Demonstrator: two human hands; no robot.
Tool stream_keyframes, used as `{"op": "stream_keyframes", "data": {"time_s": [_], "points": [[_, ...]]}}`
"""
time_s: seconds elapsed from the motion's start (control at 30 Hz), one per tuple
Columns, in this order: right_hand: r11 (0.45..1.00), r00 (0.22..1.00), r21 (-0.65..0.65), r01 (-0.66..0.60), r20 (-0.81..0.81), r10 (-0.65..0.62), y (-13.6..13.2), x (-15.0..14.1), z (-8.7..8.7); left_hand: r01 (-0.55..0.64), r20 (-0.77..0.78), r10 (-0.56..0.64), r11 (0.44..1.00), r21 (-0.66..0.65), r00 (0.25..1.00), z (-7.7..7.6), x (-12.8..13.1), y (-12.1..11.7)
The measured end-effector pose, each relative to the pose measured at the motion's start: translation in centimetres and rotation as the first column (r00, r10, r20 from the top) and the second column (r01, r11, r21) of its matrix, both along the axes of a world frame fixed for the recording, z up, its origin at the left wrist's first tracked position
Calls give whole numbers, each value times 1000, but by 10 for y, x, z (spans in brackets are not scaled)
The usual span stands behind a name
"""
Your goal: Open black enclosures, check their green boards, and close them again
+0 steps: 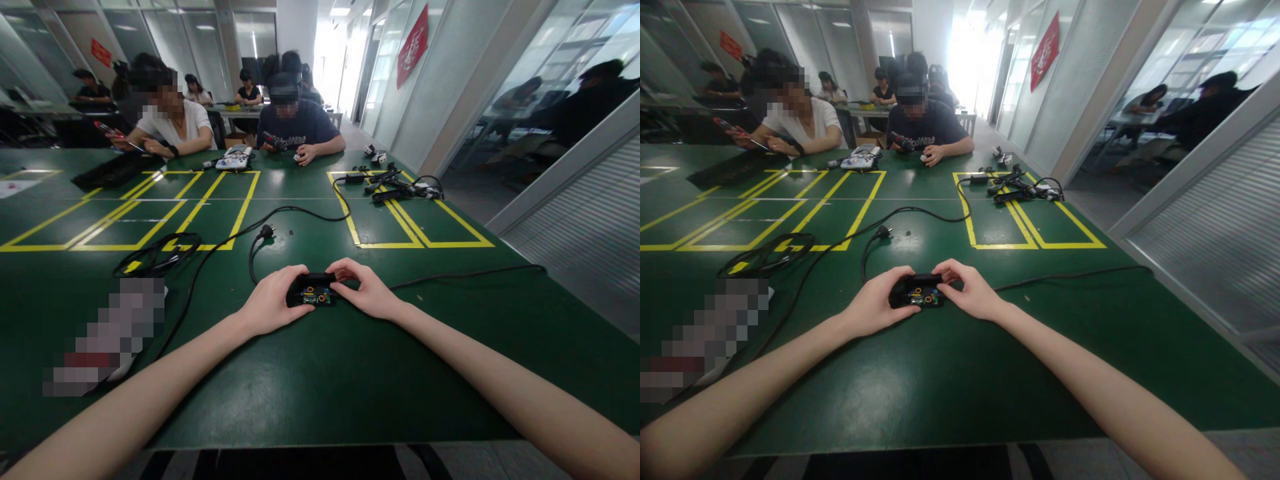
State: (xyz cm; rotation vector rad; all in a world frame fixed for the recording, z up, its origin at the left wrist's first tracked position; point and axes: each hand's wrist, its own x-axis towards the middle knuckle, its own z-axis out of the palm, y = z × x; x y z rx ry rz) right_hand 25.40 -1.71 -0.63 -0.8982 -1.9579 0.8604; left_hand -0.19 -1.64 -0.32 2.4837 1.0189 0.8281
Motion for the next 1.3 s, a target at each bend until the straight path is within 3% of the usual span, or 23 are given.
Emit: {"op": "stream_keyframes", "data": {"time_s": [0.27, 0.6, 0.8, 0.93, 1.03, 1.3], "points": [[964, 985, 240, -113, 156, 77, -3, 2, 5, 108, -69, -109, 994, -8, 992, 3, 0, -2], [945, 966, 280, -170, 239, 103, -5, 2, 5, 110, -112, -105, 993, 37, 988, 1, 0, 0], [932, 914, 328, -155, 405, 9, -4, -1, 4, 88, -170, -78, 995, 51, 982, 4, 5, -2], [897, 866, 397, -194, 499, -34, -4, -2, 3, 107, -290, -58, 982, 156, 955, 7, 10, -5], [883, 843, 422, -205, 535, -60, -4, -1, 3, 128, -359, -43, 968, 217, 933, 7, 11, -5], [866, 804, 454, -211, 584, -110, -7, 0, 8, 159, -366, -51, 949, 271, 929, 7, 9, -1]]}}
